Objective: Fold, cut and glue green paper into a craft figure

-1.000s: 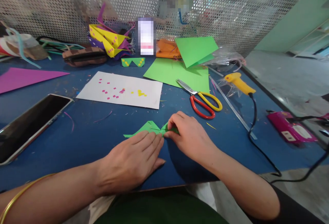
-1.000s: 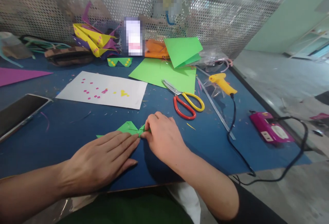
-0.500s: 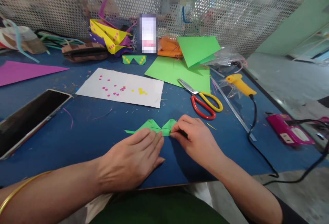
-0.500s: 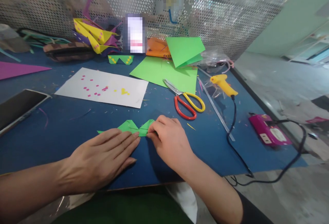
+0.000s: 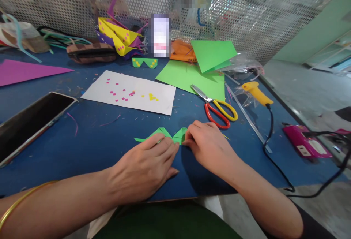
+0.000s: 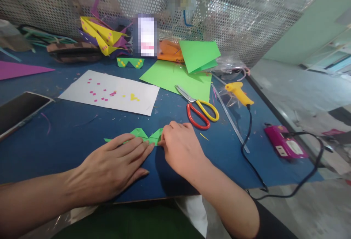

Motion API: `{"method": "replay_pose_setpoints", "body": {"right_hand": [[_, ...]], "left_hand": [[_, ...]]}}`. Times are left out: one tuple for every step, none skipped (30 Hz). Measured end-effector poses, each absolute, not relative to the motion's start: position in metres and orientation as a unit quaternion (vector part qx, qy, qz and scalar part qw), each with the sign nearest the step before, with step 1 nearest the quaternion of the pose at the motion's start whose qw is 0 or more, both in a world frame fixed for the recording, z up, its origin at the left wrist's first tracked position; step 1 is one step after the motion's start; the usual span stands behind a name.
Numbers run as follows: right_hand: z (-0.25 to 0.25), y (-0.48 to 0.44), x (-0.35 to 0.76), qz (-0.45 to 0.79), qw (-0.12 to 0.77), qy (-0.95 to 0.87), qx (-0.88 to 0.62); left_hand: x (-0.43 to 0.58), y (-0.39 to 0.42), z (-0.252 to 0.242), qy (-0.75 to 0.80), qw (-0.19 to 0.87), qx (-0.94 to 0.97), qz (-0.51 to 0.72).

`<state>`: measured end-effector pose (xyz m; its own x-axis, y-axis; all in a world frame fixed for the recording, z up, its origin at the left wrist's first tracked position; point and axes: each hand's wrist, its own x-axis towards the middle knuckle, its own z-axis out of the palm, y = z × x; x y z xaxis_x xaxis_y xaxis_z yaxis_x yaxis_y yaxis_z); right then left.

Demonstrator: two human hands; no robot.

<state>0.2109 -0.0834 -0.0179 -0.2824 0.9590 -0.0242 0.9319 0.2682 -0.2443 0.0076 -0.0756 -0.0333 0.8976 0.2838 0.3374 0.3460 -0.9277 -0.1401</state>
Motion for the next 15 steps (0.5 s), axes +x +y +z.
{"method": "replay_pose_setpoints", "body": {"right_hand": [[-0.018,-0.083,0.212,0.106,0.070,-0.793,-0.596],[-0.019,-0.083,0.213,0.106,0.076,-0.791,-0.597],[-0.020,-0.083,0.214,0.107,0.081,-0.792,-0.596],[-0.020,-0.083,0.215,0.108,0.084,-0.793,-0.593],[-0.021,-0.083,0.216,0.109,0.086,-0.796,-0.590],[-0.022,-0.083,0.216,0.110,0.089,-0.797,-0.587],[-0.022,-0.083,0.216,0.111,0.092,-0.797,-0.586],[-0.023,-0.083,0.216,0.112,0.095,-0.797,-0.586],[-0.023,-0.083,0.216,0.114,0.100,-0.795,-0.587],[-0.024,-0.083,0.217,0.120,0.108,-0.793,-0.587],[-0.025,-0.084,0.219,0.128,0.119,-0.791,-0.586],[-0.025,-0.085,0.221,0.138,0.132,-0.790,-0.583],[-0.026,-0.087,0.223,0.147,0.147,-0.790,-0.577],[-0.027,-0.089,0.226,0.153,0.162,-0.791,-0.570],[-0.028,-0.092,0.229,0.154,0.175,-0.793,-0.563]], "left_hand": [[0.008,-0.076,-0.033,-0.164,0.097,-0.970,-0.154],[0.009,-0.077,-0.033,-0.165,0.099,-0.970,-0.151],[0.010,-0.078,-0.033,-0.167,0.103,-0.969,-0.148],[0.011,-0.079,-0.032,-0.169,0.109,-0.969,-0.143],[0.013,-0.081,-0.032,-0.171,0.117,-0.969,-0.136],[0.015,-0.082,-0.032,-0.173,0.127,-0.969,-0.125],[0.017,-0.084,-0.031,-0.173,0.138,-0.969,-0.113],[0.019,-0.085,-0.031,-0.173,0.148,-0.968,-0.102],[0.021,-0.086,-0.031,-0.172,0.154,-0.968,-0.094],[0.023,-0.087,-0.032,-0.171,0.158,-0.969,-0.088],[0.024,-0.087,-0.032,-0.169,0.158,-0.969,-0.086],[0.024,-0.087,-0.032,-0.168,0.155,-0.970,-0.086],[0.024,-0.087,-0.033,-0.166,0.151,-0.970,-0.087],[0.024,-0.087,-0.033,-0.166,0.147,-0.971,-0.088],[0.024,-0.087,-0.033,-0.165,0.143,-0.971,-0.091]]}}
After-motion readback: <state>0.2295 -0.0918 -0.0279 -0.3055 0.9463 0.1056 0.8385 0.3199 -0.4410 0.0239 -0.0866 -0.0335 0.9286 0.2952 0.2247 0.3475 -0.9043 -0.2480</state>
